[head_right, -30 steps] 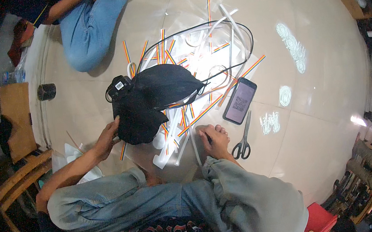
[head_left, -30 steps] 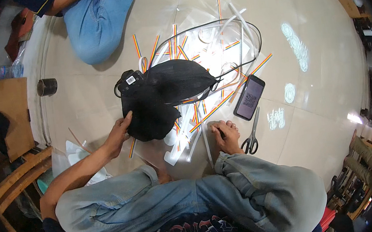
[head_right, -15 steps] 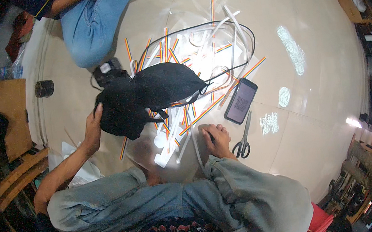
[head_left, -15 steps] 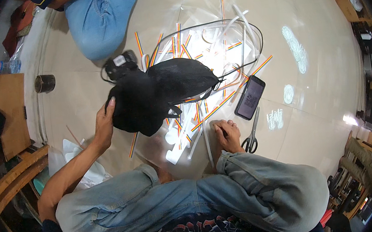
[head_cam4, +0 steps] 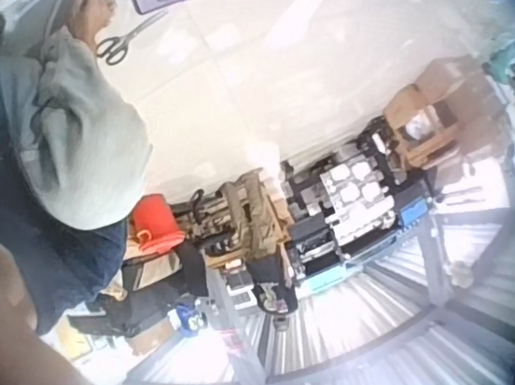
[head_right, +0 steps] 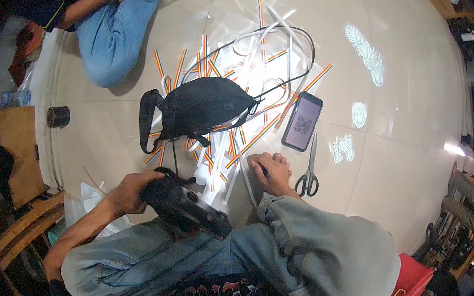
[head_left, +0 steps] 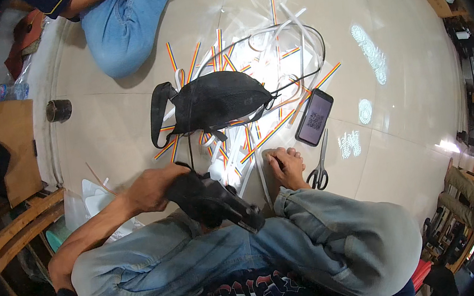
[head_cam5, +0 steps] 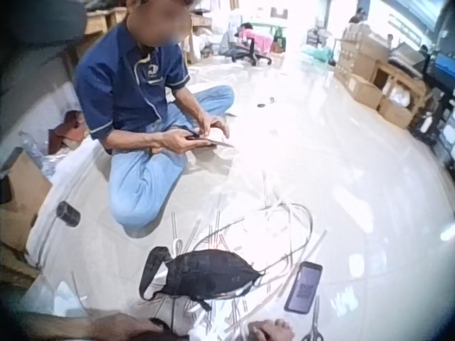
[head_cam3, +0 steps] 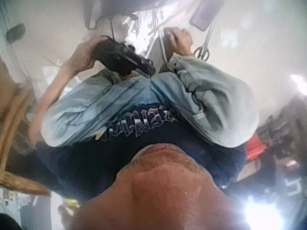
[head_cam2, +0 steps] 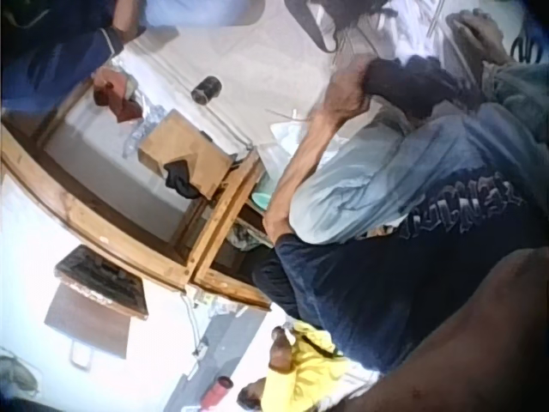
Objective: The person sits on the floor and assembles a black bag by inserting a small electronic device into a mesh pocket and adjusting the bag's structure. The person handles the bag and device with both hands while sitting cross-legged.
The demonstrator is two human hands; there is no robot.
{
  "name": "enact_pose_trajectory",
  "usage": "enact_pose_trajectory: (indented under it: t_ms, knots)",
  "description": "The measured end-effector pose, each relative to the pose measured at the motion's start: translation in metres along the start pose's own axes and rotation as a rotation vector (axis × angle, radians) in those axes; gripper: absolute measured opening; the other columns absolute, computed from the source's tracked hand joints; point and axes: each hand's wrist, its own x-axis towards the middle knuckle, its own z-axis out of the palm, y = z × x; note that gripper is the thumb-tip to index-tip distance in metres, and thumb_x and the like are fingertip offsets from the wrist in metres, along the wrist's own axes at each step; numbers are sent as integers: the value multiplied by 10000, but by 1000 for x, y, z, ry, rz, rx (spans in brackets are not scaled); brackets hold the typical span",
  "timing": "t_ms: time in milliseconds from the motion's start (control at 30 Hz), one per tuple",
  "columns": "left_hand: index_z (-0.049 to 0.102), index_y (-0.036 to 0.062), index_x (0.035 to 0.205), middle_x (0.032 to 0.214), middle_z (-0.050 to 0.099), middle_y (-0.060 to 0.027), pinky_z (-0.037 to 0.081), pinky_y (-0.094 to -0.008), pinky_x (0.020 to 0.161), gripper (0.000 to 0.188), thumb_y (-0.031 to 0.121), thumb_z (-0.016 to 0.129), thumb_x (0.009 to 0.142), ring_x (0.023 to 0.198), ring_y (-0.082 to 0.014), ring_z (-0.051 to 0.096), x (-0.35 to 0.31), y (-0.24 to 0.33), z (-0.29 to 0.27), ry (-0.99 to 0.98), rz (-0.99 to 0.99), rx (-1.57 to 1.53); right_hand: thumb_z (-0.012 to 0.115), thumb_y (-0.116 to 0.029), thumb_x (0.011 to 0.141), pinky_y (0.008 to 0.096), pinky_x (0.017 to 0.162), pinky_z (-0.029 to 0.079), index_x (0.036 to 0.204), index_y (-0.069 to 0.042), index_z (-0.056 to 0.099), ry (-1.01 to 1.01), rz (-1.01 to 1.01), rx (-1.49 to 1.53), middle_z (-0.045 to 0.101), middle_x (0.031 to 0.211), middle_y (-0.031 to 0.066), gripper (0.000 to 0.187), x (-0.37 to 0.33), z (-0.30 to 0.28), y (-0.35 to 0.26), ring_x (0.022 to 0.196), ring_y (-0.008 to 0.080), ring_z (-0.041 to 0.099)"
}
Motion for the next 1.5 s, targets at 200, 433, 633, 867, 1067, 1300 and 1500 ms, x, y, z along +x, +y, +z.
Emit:
enact_pose_trajectory:
  t_ms: [200, 433, 633, 867, 1067, 1300, 1500]
  knots:
    - [434, 113, 1429, 1274, 657, -204, 554, -522, 831, 646, 109, 700, 841, 1001, -452, 673, 12, 0, 21, -117, -156, 107, 668, -250, 936, 497, 779, 407, 1074, -196, 739, 8, -4, 33, 694, 944, 59, 164, -2, -4, -1, 882, 329, 560]
    - [408, 126, 1485, 1032, 691, -240, 529, -545, 691, 682, 69, 672, 858, 821, -454, 675, 25, 3, 15, 53, -176, 94, 487, -414, 1068, 265, 806, 491, 1170, -3, 633, -177, 367, 1255, 704, 1061, 113, 447, 31, -16, -27, 936, 150, 633]
    - [446, 147, 1483, 937, 690, -241, 530, -551, 709, 619, 143, 647, 898, 815, -455, 678, 29, 0, 30, 103, -174, 77, 319, -711, 1022, 444, 1155, 392, 1518, -16, 422, -363, 472, 1611, 518, 1504, 190, 860, 58, -36, -62, 1359, 309, 519]
    - [557, 68, 1133, 834, 682, -262, 532, -585, 699, 247, 241, 567, 956, 810, -453, 696, 53, -6, 28, -26, 4, 205, 274, -854, 930, 462, 1187, 328, 1595, -77, 346, -561, 411, 1717, 421, 1595, 151, 1025, 72, -13, -72, 1412, 320, 455]
    - [541, 52, 1155, 768, 686, -228, 560, -567, 670, 338, 260, 637, 907, 766, -445, 711, 50, -3, 42, -48, 18, 316, 288, -860, 931, 413, 1108, 360, 1540, -49, 423, -447, 509, 1559, 558, 1424, 136, 1024, 67, -11, -81, 1216, 242, 545]
    - [516, 42, 1153, 748, 674, -248, 548, -579, 640, 331, 235, 632, 911, 754, -466, 701, 50, -8, 44, 31, 37, 253, 304, -847, 937, 419, 1125, 343, 1537, -51, 425, -490, 456, 1578, 550, 1430, 141, 1004, 79, 7, -42, 1242, 283, 523]
    - [498, 86, 1253, 762, 666, -268, 532, -586, 659, 392, 261, 626, 926, 760, -479, 688, 42, -10, 47, 64, -1, 170, 389, -716, 962, 378, 933, 318, 1432, -81, 492, -465, 521, 1349, 520, 1220, 91, 797, 77, 22, -33, 1037, 227, 476]
